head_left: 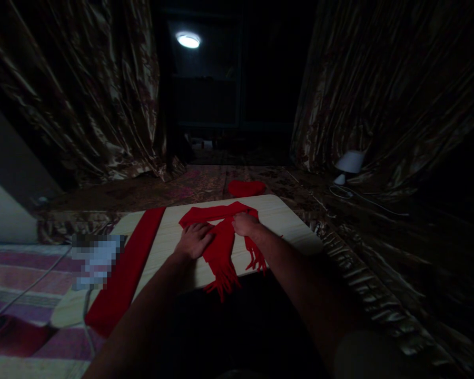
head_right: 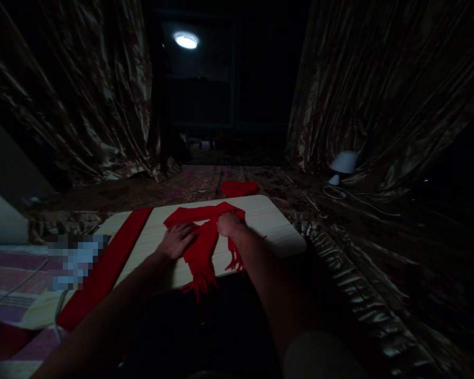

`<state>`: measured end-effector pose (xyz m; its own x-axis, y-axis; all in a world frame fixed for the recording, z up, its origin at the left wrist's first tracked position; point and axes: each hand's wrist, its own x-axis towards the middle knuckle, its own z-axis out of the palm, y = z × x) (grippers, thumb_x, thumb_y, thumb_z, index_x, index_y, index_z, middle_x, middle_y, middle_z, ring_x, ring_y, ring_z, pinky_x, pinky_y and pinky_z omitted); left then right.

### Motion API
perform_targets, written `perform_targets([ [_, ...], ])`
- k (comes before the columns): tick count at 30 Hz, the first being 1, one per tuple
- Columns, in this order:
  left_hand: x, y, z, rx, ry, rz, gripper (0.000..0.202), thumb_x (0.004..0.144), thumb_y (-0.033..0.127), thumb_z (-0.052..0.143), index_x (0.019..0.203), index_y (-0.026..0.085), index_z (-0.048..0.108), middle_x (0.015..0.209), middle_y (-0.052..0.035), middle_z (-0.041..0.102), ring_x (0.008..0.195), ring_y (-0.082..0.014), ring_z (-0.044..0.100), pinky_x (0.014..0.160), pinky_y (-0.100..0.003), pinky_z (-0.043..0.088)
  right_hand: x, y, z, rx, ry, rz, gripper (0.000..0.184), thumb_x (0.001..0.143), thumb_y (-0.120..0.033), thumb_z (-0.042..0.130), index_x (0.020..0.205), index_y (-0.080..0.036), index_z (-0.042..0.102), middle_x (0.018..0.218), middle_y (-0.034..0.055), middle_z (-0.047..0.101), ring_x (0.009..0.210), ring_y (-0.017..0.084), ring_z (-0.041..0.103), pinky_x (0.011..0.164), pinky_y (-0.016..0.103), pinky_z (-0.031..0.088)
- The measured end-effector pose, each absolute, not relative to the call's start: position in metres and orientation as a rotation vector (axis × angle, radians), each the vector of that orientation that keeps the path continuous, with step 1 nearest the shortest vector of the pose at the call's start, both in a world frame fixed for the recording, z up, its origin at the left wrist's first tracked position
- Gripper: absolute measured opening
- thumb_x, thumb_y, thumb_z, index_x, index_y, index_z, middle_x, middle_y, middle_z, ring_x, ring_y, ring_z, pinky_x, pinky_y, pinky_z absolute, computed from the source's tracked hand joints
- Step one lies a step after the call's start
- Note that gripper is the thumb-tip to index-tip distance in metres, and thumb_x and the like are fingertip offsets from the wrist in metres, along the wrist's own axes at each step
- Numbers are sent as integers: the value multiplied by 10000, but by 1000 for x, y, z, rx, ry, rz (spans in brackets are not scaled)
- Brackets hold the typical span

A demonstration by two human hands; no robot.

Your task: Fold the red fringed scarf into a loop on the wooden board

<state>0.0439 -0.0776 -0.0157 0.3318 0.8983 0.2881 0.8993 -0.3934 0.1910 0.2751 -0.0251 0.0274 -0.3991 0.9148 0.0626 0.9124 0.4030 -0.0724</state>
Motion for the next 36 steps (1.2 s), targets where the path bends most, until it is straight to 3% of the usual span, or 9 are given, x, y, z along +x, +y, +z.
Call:
perform_targets([
  [4,44,-74,-20,-2577,-1756,-549,500,994,503,364,1402,321,590,1500,-64,539,1385,-292,444,1139,-528,301,290,-20,26,-1814,-2314,8,364,933,-189,455,1178,-138,719,1174,177,721,1106,271,671,937,350,496],
  [8,45,-73,-22,-2579,-1790,-549,533,997,520,342,1441,313,553,1531,-57,505,1418,-300,412,1154,-544,284,305,-12,26,-2002,-1909,233,379,889,-161,498,1194,-210,716,1187,116,730,1080,238,684,904,307,505],
  [12,46,-74,-20,-2577,-1800,-549,550,999,530,329,1448,302,550,1532,-66,503,1416,-307,415,1151,-552,286,312,-5,22,-1893,-1941,407,384,862,-140,531,1172,-234,738,1216,41,732,1099,187,680,940,247,494],
  [18,48,-78,-15,-2573,-1805,-548,542,996,534,328,1439,321,557,1528,-53,510,1412,-308,425,1155,-550,280,310,-3,17,-1757,-2010,472,467,876,-132,504,1292,-220,696,1314,31,690,1175,164,656,1014,223,463],
  [23,47,-77,-16,-2577,-1792,-562,549,998,544,324,1439,315,557,1527,-55,510,1401,-312,434,1150,-563,285,305,-4,21,-1787,-1890,421,380,878,-154,535,1188,-212,746,1222,53,735,1133,185,679,993,247,481],
  [28,46,-75,-20,-2562,-1780,-560,554,999,551,314,1440,315,553,1519,-45,520,1400,-295,442,1154,-548,298,303,1,27,-1929,-1745,331,271,850,-119,575,1039,-198,751,1061,66,768,987,188,715,853,234,511],
  [32,46,-74,-24,-2551,-1755,-585,549,998,549,324,1429,312,566,1508,-44,533,1398,-286,446,1155,-516,302,305,4,31,-2108,-1581,289,240,857,-259,648,1075,-201,732,1095,130,747,989,253,714,797,306,524],
  [36,46,-75,-23,-2549,-1776,-601,548,994,553,328,1428,319,568,1513,-39,528,1398,-295,442,1151,-523,300,309,7,31,-2166,-1683,242,331,854,-436,660,1031,-178,771,1121,180,723,1084,311,671,867,377,513],
])
